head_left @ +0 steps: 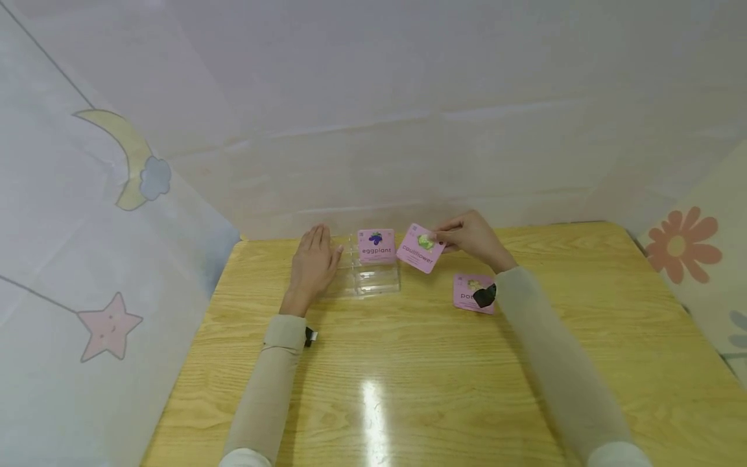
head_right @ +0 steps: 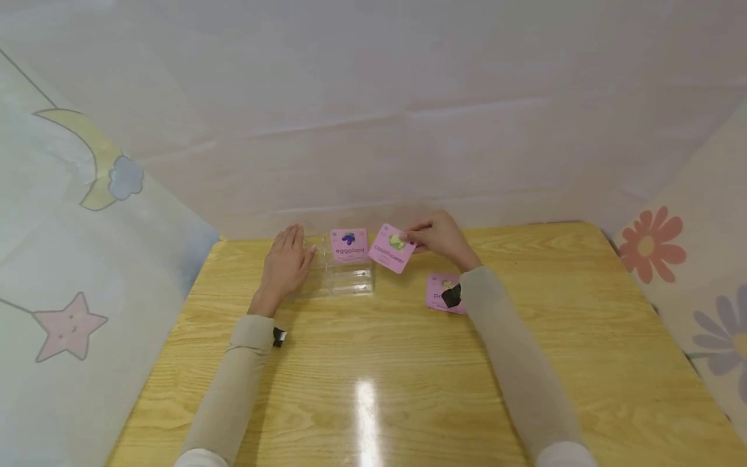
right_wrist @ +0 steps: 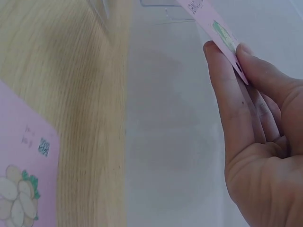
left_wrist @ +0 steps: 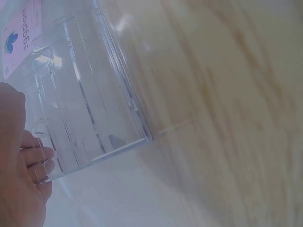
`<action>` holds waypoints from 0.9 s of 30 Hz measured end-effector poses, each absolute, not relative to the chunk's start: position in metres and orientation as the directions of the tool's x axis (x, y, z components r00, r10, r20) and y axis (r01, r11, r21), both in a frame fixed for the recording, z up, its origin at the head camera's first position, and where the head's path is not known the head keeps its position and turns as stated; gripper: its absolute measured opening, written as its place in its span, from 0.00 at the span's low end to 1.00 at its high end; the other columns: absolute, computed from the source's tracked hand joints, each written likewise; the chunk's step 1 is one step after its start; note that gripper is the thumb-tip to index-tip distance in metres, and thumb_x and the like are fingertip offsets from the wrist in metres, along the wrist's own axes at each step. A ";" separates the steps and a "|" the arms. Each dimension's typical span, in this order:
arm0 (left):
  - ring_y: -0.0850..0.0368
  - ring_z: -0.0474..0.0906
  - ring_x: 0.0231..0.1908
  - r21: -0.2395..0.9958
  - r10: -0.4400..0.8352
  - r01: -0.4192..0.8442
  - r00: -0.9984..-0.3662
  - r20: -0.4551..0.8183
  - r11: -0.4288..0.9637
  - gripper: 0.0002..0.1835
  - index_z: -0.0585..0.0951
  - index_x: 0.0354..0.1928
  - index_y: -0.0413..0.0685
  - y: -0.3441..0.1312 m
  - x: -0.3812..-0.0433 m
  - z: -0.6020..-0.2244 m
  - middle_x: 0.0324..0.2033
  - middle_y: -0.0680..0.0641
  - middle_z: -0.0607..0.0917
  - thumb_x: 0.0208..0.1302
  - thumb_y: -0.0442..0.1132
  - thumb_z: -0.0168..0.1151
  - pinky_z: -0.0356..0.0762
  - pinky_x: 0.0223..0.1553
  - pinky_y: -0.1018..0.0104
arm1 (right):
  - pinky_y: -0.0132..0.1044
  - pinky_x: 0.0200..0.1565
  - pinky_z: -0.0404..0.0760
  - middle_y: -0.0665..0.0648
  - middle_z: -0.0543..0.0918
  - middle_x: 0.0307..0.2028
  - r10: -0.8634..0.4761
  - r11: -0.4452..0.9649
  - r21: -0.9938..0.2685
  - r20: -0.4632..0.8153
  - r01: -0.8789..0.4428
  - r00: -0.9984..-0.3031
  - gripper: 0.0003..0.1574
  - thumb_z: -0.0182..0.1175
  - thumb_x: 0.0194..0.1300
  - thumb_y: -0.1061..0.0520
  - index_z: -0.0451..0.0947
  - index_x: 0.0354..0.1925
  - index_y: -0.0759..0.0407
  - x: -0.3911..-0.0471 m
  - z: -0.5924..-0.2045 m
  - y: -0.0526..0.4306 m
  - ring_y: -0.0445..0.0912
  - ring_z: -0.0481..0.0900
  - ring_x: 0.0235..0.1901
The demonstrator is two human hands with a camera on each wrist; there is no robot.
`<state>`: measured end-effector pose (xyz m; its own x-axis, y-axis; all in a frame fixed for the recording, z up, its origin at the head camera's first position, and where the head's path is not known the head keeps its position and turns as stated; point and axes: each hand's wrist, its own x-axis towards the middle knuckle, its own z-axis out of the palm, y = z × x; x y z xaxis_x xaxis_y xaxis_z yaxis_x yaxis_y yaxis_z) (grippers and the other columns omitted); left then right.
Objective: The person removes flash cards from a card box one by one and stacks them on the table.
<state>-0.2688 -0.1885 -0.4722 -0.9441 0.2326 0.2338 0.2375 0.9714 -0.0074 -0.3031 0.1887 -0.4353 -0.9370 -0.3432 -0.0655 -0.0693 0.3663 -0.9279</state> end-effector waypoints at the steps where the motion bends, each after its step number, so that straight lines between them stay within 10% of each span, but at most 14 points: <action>1: 0.40 0.57 0.82 -0.006 0.232 0.238 -0.943 0.237 0.971 0.39 0.56 0.81 0.31 -0.189 -0.269 -0.472 0.81 0.34 0.62 0.86 0.57 0.34 0.49 0.87 0.51 | 0.47 0.46 0.94 0.67 0.90 0.51 -0.342 0.373 -0.926 -0.072 -0.065 -0.937 0.24 0.71 0.70 0.50 0.87 0.55 0.66 -0.303 -0.436 0.191 0.46 0.93 0.38; 27: 0.39 0.58 0.82 0.008 0.230 0.239 -0.943 0.242 0.971 0.39 0.56 0.80 0.31 -0.187 -0.270 -0.472 0.80 0.33 0.62 0.85 0.57 0.37 0.51 0.86 0.49 | 0.40 0.46 0.91 0.59 0.91 0.51 -0.358 0.533 -0.846 -0.200 -0.024 -0.912 0.27 0.70 0.69 0.41 0.88 0.56 0.58 -0.284 -0.469 0.248 0.44 0.89 0.43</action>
<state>-0.2700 -0.1870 -0.4725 -0.9426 0.2304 0.2416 0.2393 0.9709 0.0076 -0.2837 0.2479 -0.4686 -0.9121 -0.3580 -0.1996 -0.0240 0.5329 -0.8459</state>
